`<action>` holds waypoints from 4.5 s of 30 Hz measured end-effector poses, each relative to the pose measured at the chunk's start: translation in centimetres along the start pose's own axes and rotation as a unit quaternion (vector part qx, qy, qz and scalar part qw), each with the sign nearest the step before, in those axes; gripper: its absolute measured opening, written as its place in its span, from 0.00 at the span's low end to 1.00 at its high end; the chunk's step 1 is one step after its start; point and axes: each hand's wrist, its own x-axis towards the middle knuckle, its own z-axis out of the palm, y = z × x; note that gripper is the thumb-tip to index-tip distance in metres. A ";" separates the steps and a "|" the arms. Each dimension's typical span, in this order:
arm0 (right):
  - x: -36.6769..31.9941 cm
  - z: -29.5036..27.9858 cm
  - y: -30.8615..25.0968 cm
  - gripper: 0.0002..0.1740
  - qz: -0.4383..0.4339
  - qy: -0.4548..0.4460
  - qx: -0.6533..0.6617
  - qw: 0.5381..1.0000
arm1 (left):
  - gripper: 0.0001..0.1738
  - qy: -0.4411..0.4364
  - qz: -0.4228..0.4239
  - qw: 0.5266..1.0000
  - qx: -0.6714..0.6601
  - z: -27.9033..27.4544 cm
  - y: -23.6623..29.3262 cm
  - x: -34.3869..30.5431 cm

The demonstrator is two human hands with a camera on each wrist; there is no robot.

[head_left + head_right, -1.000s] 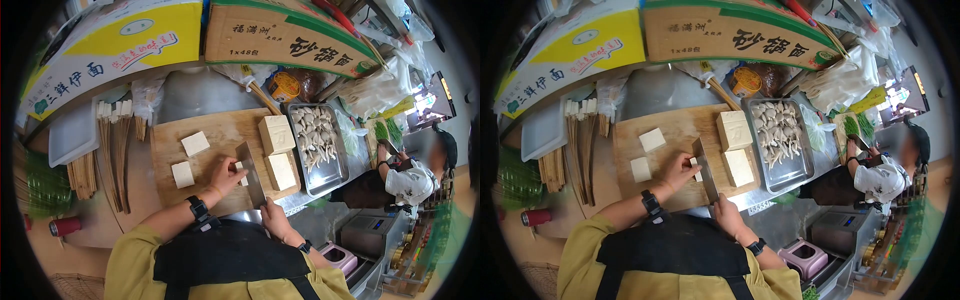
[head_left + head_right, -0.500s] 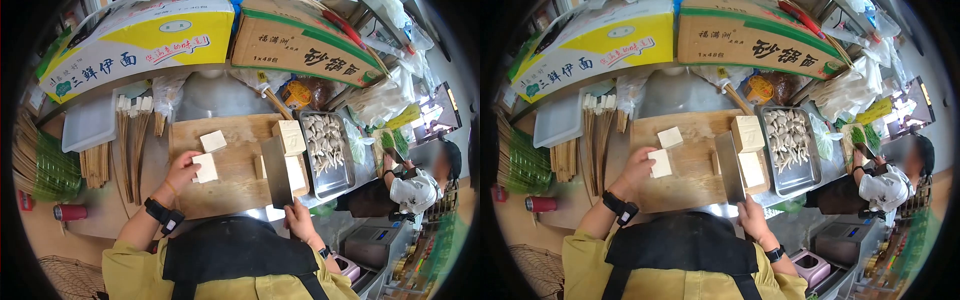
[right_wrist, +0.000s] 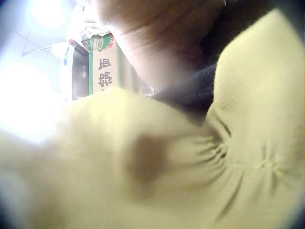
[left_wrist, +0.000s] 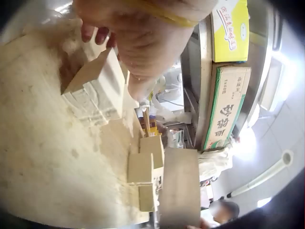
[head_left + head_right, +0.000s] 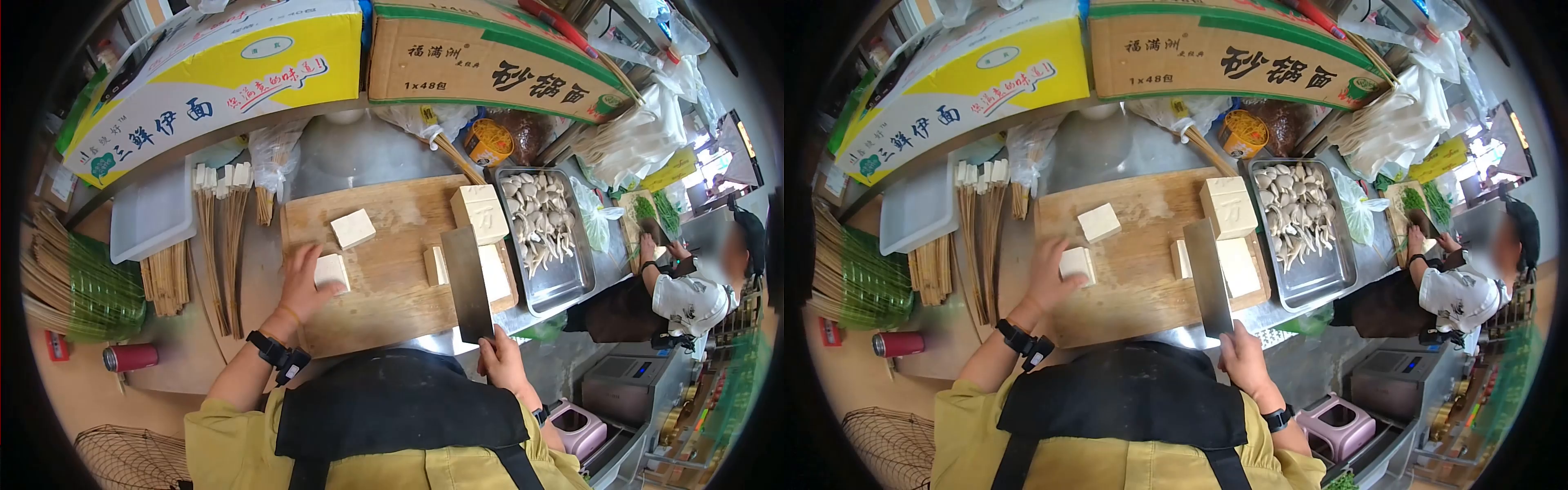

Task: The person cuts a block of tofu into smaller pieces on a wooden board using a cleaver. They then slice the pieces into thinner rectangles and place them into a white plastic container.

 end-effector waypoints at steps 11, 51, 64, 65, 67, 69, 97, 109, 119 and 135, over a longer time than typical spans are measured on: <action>-0.3 0.3 2.1 0.15 0.000 0.021 0.002 1.000 | 0.49 -0.029 0.012 0.999 0.009 0.7 2.1 -0.2; 1.3 0.0 -0.9 0.08 0.031 0.083 0.024 0.996 | 0.50 -0.093 0.023 0.995 0.040 -1.3 1.0 1.3; 2.0 0.8 -0.1 0.08 0.032 0.052 0.032 0.998 | 0.50 -0.121 0.038 0.990 0.068 -1.1 -0.1 2.5; 2.0 0.8 -0.1 0.08 0.031 0.056 0.039 0.997 | 0.50 -0.117 0.032 0.991 0.062 -1.0 -0.2 2.3; 2.1 0.8 -0.4 0.08 0.028 0.063 0.054 0.996 | 0.50 -0.107 0.019 0.993 0.047 -0.8 -0.5 2.3; 2.4 0.6 -0.5 0.08 0.021 0.070 0.047 0.996 | 0.50 -0.093 -0.010 0.994 0.058 -0.8 -1.3 2.8; 2.2 0.6 5.5 0.11 -0.024 0.029 -0.104 0.994 | 0.51 0.043 -0.124 0.988 0.080 1.9 -1.0 4.2; 2.7 -0.4 5.3 0.08 -0.083 0.010 -0.162 0.983 | 0.20 -0.147 0.431 0.890 -0.007 8.3 11.4 10.6; 2.5 0.2 5.2 0.08 -0.069 0.023 -0.162 0.984 | 0.22 -0.346 0.065 0.932 -0.081 9.0 11.7 10.6; 2.4 0.3 1.4 0.13 -0.018 -0.021 -0.154 0.988 | 0.27 -0.178 -0.106 0.909 -0.362 11.4 7.0 4.5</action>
